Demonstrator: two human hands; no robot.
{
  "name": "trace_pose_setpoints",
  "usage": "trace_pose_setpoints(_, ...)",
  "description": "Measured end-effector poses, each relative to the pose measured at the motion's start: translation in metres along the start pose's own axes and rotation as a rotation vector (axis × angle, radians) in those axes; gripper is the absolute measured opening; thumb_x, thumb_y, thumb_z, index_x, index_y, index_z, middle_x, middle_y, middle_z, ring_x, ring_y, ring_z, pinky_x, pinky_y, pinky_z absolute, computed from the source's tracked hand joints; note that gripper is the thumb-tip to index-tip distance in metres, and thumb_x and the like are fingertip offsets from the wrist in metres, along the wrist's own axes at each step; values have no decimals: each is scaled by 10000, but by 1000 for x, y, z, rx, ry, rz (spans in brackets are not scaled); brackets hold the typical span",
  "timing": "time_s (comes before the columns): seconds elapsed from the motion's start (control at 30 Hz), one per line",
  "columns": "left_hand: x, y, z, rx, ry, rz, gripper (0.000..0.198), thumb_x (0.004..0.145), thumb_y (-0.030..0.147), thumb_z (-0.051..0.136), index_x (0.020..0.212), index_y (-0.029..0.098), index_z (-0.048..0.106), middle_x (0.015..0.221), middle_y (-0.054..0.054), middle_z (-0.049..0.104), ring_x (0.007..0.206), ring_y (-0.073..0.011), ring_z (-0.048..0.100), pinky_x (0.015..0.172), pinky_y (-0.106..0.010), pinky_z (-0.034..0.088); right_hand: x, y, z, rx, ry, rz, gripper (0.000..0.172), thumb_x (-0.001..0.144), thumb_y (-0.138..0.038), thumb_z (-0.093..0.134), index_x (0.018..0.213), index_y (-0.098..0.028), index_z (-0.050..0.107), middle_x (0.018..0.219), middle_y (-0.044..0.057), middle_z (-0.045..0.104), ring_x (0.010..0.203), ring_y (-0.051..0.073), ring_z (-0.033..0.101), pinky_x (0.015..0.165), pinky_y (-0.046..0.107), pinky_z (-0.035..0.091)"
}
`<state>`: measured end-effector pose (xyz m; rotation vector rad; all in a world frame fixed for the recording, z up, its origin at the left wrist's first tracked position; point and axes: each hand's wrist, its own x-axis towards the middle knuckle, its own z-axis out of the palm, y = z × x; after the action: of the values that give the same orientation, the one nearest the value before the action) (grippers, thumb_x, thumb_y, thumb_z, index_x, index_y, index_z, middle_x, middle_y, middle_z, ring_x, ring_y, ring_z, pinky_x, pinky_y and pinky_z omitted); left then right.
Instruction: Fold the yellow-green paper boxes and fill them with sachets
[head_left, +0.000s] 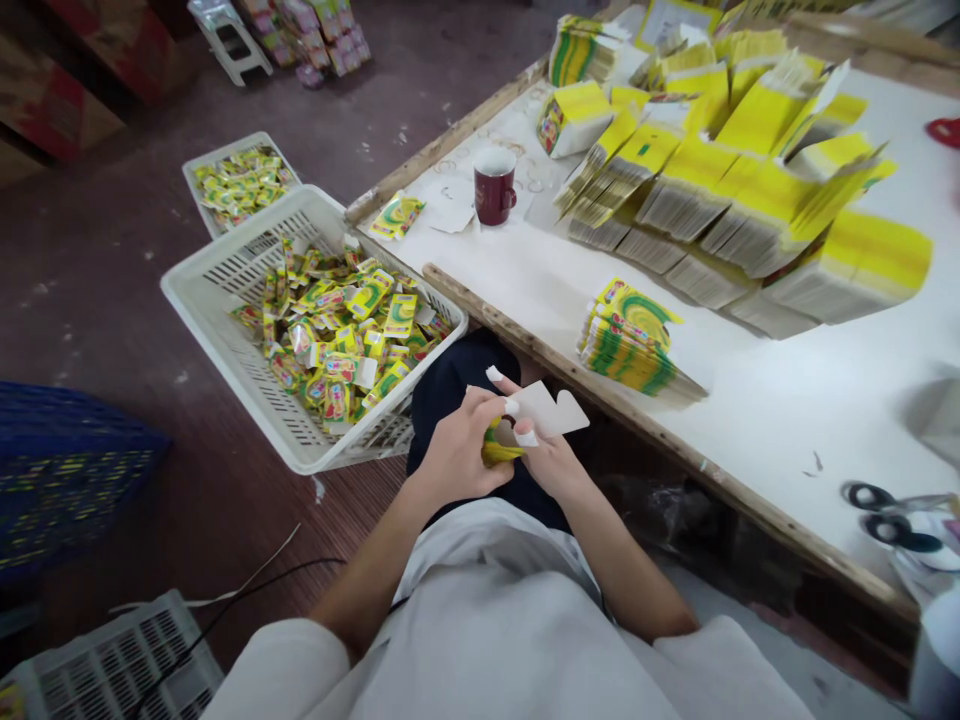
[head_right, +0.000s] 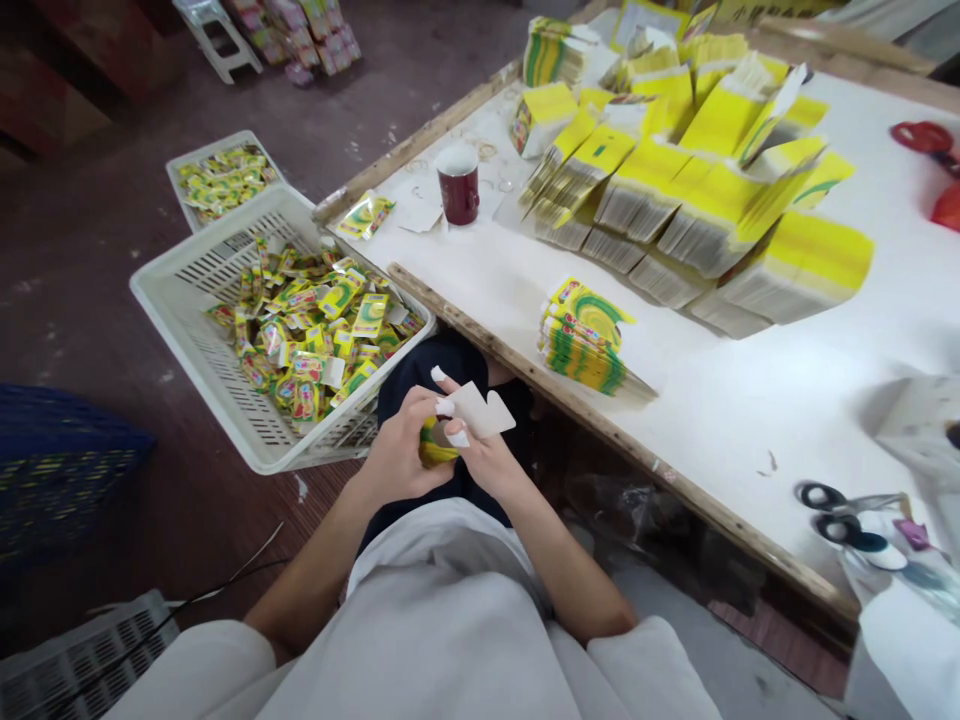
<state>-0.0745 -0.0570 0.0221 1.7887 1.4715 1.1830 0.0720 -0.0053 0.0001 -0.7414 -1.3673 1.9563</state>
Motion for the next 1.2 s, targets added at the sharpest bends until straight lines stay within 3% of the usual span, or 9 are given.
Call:
trace_pose_setpoints(0.2,-2,2,4,-68,-38,-157,556,634,173,704,1122,244,446,960,-11,534,715,-166,579,663,-296,462,-12,-13,1,-600,-69,-225,648,944,-259,527,1546,-262,289,1527,102,431,1374,258,461,1100,427,445)
trace_pose_setpoints(0.33,-6,-4,13,24,150,-181,677,582,144,724,1196,192,443,1216,-138,498,1016,-279,601,876,-420,473,-12,-14,1,-782,16,-446,642,930,-50,373,1513,-318,360,1571,59,367,1423,204,400,1119,367,427)
trace_pose_setpoints(0.43,-9,-4,8,167,179,-213,673,560,77,681,1193,202,492,1191,-128,556,1122,-329,567,943,-489,446,-11,-10,-4,-834,118,-504,640,934,-47,378,1514,-317,354,1580,80,347,1431,216,387,1120,385,422)
trace_pose_setpoints(0.57,-8,-1,-13,185,76,-182,597,601,134,730,1168,224,569,1074,-87,656,1007,-299,639,890,-434,497,-10,-15,-22,-971,-78,-398,489,939,-129,487,1408,-268,509,1602,140,278,1380,275,459,998,394,523)
trace_pose_setpoints(0.77,-1,6,-29,69,-59,-177,628,580,226,826,1178,241,634,1125,-71,711,971,-279,686,891,-397,524,-7,-36,-44,-852,-294,-361,241,922,-205,588,1154,-232,650,1474,147,462,1316,251,519,1048,414,471)
trace_pose_setpoints(0.87,1,10,-18,-13,25,-225,599,582,227,838,1152,231,657,1061,-68,718,964,-275,679,896,-396,524,-5,-34,-31,-748,-115,-358,321,906,-258,611,1222,-218,570,1420,162,499,1319,269,503,1074,455,442)
trace_pose_setpoints(0.97,3,3,-6,-297,281,-334,610,584,276,866,1149,228,643,1083,-70,698,980,-253,671,909,-377,527,-2,-32,-33,-673,101,-375,604,877,-323,656,1402,-218,377,1372,164,524,1238,258,562,1035,436,478)
trace_pose_setpoints(1.1,3,-22,1,-766,795,-562,404,753,500,722,1046,249,602,1170,-74,638,1179,-225,597,1014,-381,478,6,-46,-91,-1032,785,-393,286,878,-299,630,1140,-210,556,1116,123,618,1034,248,589,943,441,484)
trace_pose_setpoints(1.2,-2,-33,12,-911,848,-757,346,768,474,715,990,246,581,1257,-88,594,1276,-225,536,1057,-413,444,11,-54,-141,-1127,978,-323,167,803,-210,679,935,-172,585,1004,160,588,1045,298,502,991,535,366)
